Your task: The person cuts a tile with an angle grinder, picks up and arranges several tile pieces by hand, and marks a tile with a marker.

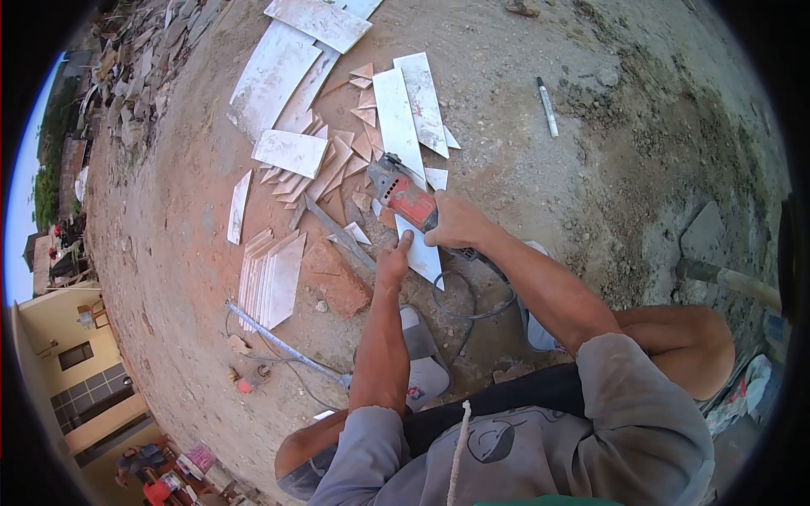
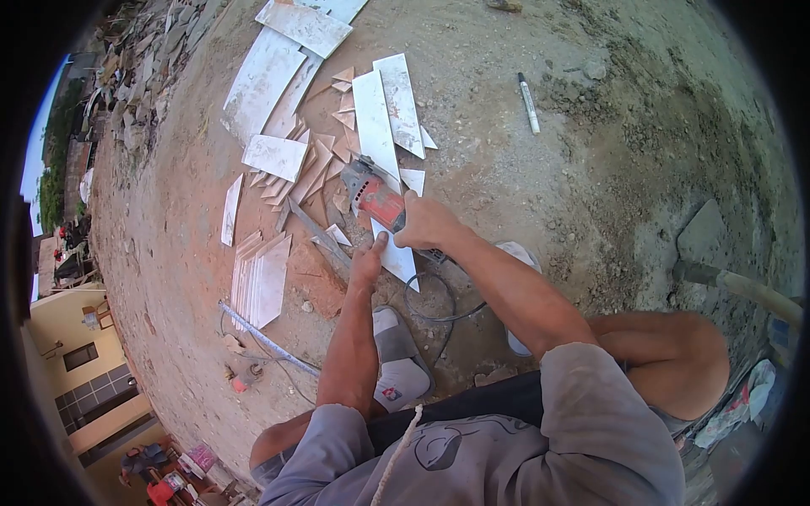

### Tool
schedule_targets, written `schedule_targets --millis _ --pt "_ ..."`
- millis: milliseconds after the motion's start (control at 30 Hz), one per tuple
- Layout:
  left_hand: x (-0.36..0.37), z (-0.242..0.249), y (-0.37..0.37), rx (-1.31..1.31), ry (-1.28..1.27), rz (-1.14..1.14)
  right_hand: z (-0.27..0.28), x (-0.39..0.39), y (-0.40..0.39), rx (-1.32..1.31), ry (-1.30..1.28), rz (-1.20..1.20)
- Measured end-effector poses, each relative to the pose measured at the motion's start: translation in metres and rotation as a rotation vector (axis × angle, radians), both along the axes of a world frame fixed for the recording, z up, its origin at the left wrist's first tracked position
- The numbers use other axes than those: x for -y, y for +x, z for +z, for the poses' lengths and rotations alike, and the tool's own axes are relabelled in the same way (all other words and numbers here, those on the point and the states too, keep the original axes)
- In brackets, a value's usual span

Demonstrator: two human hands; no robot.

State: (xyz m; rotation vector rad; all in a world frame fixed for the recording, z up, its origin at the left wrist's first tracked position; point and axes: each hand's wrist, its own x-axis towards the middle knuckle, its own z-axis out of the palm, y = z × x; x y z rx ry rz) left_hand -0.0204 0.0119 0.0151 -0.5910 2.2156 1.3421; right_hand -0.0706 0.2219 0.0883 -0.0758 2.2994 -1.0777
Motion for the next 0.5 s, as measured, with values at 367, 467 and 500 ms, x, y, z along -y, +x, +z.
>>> schedule_targets --millis 367,467,500 --pt "0.009 -0.018 0.0 -0.033 -0.026 -0.011 0.014 0.015 -0.028 0.019 0.031 0.026" --pt "0.01 -0.017 -0.001 -0.047 -0.071 -0.039 0.012 0.016 -0.031 0.026 0.027 0.028" --pt "0.01 -0.017 -0.001 -0.048 -0.071 -0.042 0.01 0.016 -0.03 0.025 0.027 0.025"
